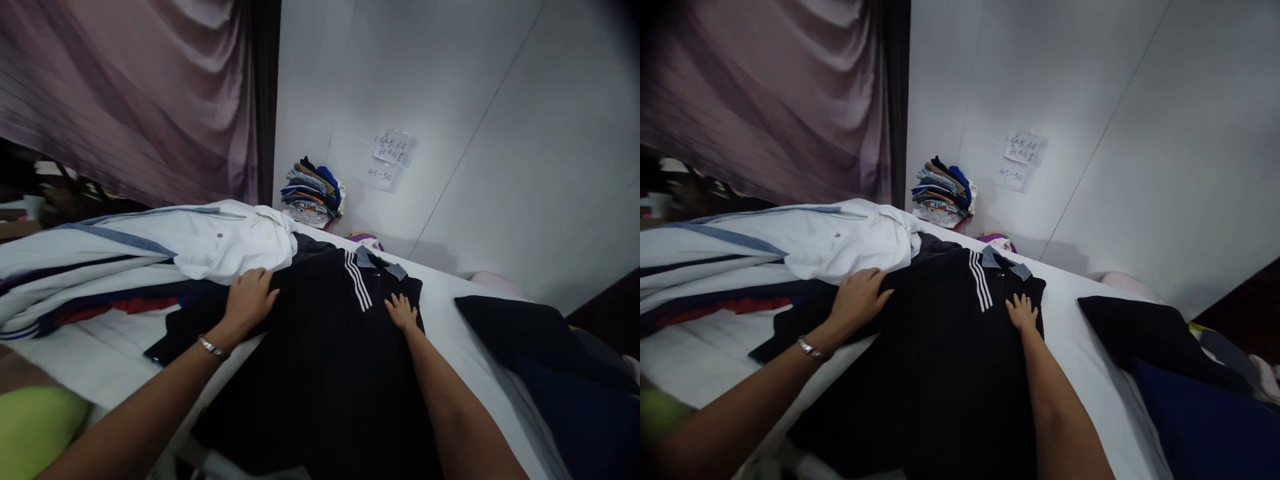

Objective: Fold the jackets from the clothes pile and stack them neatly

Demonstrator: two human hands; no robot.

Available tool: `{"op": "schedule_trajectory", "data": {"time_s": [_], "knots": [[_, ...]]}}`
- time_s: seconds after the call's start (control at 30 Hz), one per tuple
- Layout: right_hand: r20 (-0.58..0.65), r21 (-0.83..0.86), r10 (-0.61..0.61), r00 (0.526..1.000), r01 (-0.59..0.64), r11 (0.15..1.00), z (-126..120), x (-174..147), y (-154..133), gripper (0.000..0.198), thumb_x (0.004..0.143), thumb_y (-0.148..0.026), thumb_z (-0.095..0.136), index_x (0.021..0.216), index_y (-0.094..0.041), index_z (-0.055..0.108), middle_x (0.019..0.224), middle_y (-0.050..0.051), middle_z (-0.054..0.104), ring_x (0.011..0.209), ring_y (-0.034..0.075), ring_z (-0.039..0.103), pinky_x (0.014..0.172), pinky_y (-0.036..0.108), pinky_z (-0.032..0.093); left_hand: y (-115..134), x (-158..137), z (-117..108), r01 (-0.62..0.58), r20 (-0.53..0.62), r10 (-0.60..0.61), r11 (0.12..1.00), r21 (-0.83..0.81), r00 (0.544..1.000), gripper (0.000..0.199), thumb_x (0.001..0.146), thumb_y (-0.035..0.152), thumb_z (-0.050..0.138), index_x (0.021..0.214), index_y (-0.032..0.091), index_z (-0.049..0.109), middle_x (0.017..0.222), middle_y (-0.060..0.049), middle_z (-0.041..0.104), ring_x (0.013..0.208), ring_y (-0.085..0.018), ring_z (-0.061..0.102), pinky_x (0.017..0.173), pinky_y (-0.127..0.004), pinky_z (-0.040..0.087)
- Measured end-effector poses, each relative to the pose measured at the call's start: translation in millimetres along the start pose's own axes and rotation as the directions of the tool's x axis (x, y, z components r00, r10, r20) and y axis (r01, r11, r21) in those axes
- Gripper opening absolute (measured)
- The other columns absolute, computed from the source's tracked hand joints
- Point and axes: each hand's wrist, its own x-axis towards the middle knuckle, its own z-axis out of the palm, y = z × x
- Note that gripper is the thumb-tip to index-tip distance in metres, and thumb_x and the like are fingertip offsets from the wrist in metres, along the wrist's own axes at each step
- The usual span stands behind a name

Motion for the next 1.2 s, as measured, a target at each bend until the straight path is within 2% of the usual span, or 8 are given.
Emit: {"op": "schedule_trajectory", "data": {"time_s": [0.2, 0.47, 0.6, 0.73, 0.87, 0.97, 1.07, 1.2], "knots": [[-0.095, 0.02, -0.083, 0.992, 0.085, 0.996, -7.6, -21.6, 0.3, 0.063, 0.094, -0.053, 0.025, 0.148, -0.021, 0.025, 0.157, 0.011, 0.016, 0.144, 0.027, 0.01, 0.111, 0.053, 0.013, -42.7, -20.9, -6.7, 0.041, 0.053, -0.052, 0.981, 0.189, 0.997, 0.035, 0.086, 0.036, 0.042, 0.11, 0.014, 0.055, 0.112, -0.017, 0.06, 0.107, -0.033, 0.052, 0.084, -0.043, 0.039], [-0.019, -0.054, -0.087, 0.996, 0.086, 0.995, 8.3, -43.1, 4.5, 0.064, 0.094, -0.053, 0.027, 0.148, -0.018, 0.027, 0.156, 0.011, 0.02, 0.144, 0.027, 0.014, 0.112, 0.054, 0.013, -64.7, -15.4, -12.3, 0.07, 0.19, -0.124, 0.961, 0.267, 0.974, 0.028, 0.082, 0.036, 0.047, 0.088, 0.013, 0.06, 0.099, -0.019, 0.065, 0.097, -0.036, 0.058, 0.079, -0.042, 0.04], [-0.032, 0.077, -0.07, 0.997, 0.072, 0.994, 0.9, -45.0, 5.2, 0.062, 0.093, -0.05, 0.032, 0.146, -0.018, 0.03, 0.155, 0.011, 0.023, 0.143, 0.027, 0.015, 0.112, 0.054, 0.012, -79.1, -0.9, -22.7, 0.151, 0.32, -0.169, 0.985, 0.082, 0.932, 0.02, 0.081, 0.03, 0.043, 0.075, 0.017, 0.057, 0.08, -0.013, 0.066, 0.078, -0.028, 0.062, 0.065, -0.033, 0.04], [-0.177, 0.323, -0.074, 0.981, 0.129, 0.938, -10.7, -56.2, -4.8, 0.061, 0.088, -0.047, 0.044, 0.139, -0.015, 0.043, 0.152, 0.013, 0.029, 0.144, 0.028, 0.015, 0.113, 0.052, 0.015, -71.8, 26.4, -61.2, 0.308, 0.273, -0.226, 0.9, -0.309, 0.935, 0.018, 0.076, 0.033, 0.053, 0.064, 0.019, 0.05, 0.058, 0.0, 0.055, 0.058, -0.017, 0.052, 0.054, -0.027, 0.035], [-0.249, 0.699, -0.216, 0.944, 0.33, 0.635, -35.3, -83.3, -44.0, 0.053, 0.076, -0.05, 0.061, 0.119, -0.019, 0.062, 0.132, 0.013, 0.056, 0.13, 0.029, 0.044, 0.109, 0.048, 0.032, -35.7, 67.8, -111.0, 0.33, 0.238, -0.229, 0.651, -0.684, 0.944, 0.017, 0.073, 0.033, 0.06, 0.067, 0.019, 0.053, 0.056, 0.003, 0.05, 0.052, -0.011, 0.045, 0.049, -0.022, 0.033], [-0.168, 0.912, -0.327, 0.93, 0.272, 0.306, -69.1, -115.5, -87.5, 0.054, 0.074, -0.051, 0.065, 0.119, -0.021, 0.061, 0.113, 0.011, 0.067, 0.101, 0.028, 0.064, 0.093, 0.05, 0.047, 4.3, 97.5, -135.7, 0.282, 0.231, -0.162, 0.579, -0.765, 0.959, 0.016, 0.076, 0.031, 0.06, 0.07, 0.018, 0.055, 0.058, 0.002, 0.052, 0.053, -0.01, 0.047, 0.05, -0.022, 0.035], [-0.201, 0.97, -0.41, 0.89, 0.239, 0.043, -107.5, -149.0, -129.2, 0.06, 0.075, -0.049, 0.068, 0.129, -0.027, 0.053, 0.116, 0.008, 0.067, 0.098, 0.025, 0.066, 0.087, 0.045, 0.052, 52.4, 111.7, -143.6, 0.176, 0.198, -0.022, 0.562, -0.808, 0.98, 0.017, 0.078, 0.027, 0.06, 0.067, 0.016, 0.056, 0.057, 0.002, 0.05, 0.052, -0.01, 0.046, 0.051, -0.023, 0.034], [-0.222, 0.975, -0.477, 0.85, 0.181, -0.131, -140.0, -171.3, -170.2, 0.062, 0.075, -0.052, 0.069, 0.13, -0.035, 0.049, 0.117, 0.002, 0.067, 0.105, 0.022, 0.063, 0.088, 0.041, 0.053, 115.3, 107.1, -140.5, 0.075, 0.199, 0.18, 0.53, -0.845, 0.963, 0.023, 0.082, 0.027, 0.059, 0.062, 0.014, 0.056, 0.055, 0.003, 0.045, 0.05, -0.008, 0.044, 0.05, -0.022, 0.03]]}}
